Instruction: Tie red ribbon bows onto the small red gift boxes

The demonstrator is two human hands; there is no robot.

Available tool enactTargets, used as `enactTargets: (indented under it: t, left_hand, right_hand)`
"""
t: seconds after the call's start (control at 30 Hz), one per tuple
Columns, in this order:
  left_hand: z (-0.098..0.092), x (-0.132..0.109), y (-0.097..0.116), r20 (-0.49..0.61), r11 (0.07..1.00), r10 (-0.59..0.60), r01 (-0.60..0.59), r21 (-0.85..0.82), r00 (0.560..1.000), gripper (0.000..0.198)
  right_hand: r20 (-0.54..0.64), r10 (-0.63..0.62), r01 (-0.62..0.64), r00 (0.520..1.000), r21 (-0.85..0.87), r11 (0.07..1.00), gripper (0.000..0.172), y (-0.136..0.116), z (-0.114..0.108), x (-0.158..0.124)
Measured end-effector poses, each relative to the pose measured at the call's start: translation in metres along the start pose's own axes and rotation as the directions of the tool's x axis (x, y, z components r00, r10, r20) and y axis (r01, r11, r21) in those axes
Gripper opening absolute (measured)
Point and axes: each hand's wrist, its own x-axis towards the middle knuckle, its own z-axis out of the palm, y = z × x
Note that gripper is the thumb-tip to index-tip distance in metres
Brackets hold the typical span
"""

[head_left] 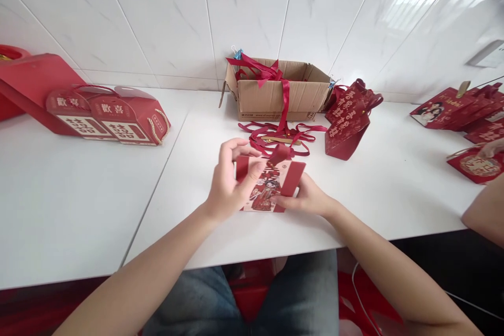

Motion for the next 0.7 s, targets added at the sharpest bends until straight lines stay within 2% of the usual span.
enactTargets:
  t: [0.1,0.13,0.2,0.23,0.3,0.37,0.43,0.5,0.6,0.7]
  left_hand:
    - [0.012,-0.009,-0.016,0.038,0.975,0.103,-0.108,0.196,0.994,0.053]
    - [0.015,-0.011,-0.022,0.060,0.966,0.103,-0.114,0.234,0.993,0.055]
    - [0.021,-0.016,-0.030,0.115,0.954,0.073,-0.103,0.281,0.991,0.056]
    - [0.023,-0.018,-0.033,0.154,0.949,0.053,-0.098,0.299,0.987,0.054]
    - [0.026,-0.019,-0.037,0.273,0.937,-0.008,-0.088,0.338,0.962,0.043]
    - [0.027,-0.019,-0.039,0.410,0.924,-0.102,-0.067,0.377,0.906,0.027]
    - [0.029,-0.019,-0.040,0.494,0.914,-0.181,-0.040,0.404,0.851,0.018]
    - [0.030,-0.019,-0.041,0.512,0.909,-0.206,-0.030,0.415,0.834,0.016]
    - [0.032,-0.018,-0.044,0.494,0.909,-0.197,-0.030,0.415,0.847,0.016]
    - [0.024,-0.007,-0.053,0.367,0.871,-0.178,-0.027,0.490,0.913,0.022]
  right_hand:
    - [-0.114,0.041,-0.045,0.993,-0.030,0.999,0.047,0.009,-0.016,-0.017]
    - [-0.167,0.070,-0.078,0.983,-0.042,0.996,0.045,0.013,-0.022,-0.023]
    - [-0.334,0.112,-0.143,0.936,-0.070,0.987,0.045,0.024,-0.036,-0.034]
    - [-0.421,0.133,-0.183,0.897,-0.081,0.980,0.044,0.031,-0.043,-0.038]
    - [-0.589,0.170,-0.265,0.790,-0.078,0.961,0.051,0.044,-0.059,-0.043]
    - [-0.713,0.149,-0.303,0.685,-0.093,0.948,0.063,0.057,-0.076,-0.044]
    - [-0.775,0.138,-0.340,0.617,-0.104,0.935,0.072,0.068,-0.093,-0.041]
    - [-0.801,0.156,-0.384,0.579,-0.099,0.918,0.075,0.077,-0.109,-0.034]
    - [-0.835,0.188,-0.460,0.516,-0.085,0.884,0.074,0.090,-0.128,-0.020]
    - [-0.878,0.204,-0.512,0.434,-0.054,0.857,0.070,0.102,-0.140,-0.005]
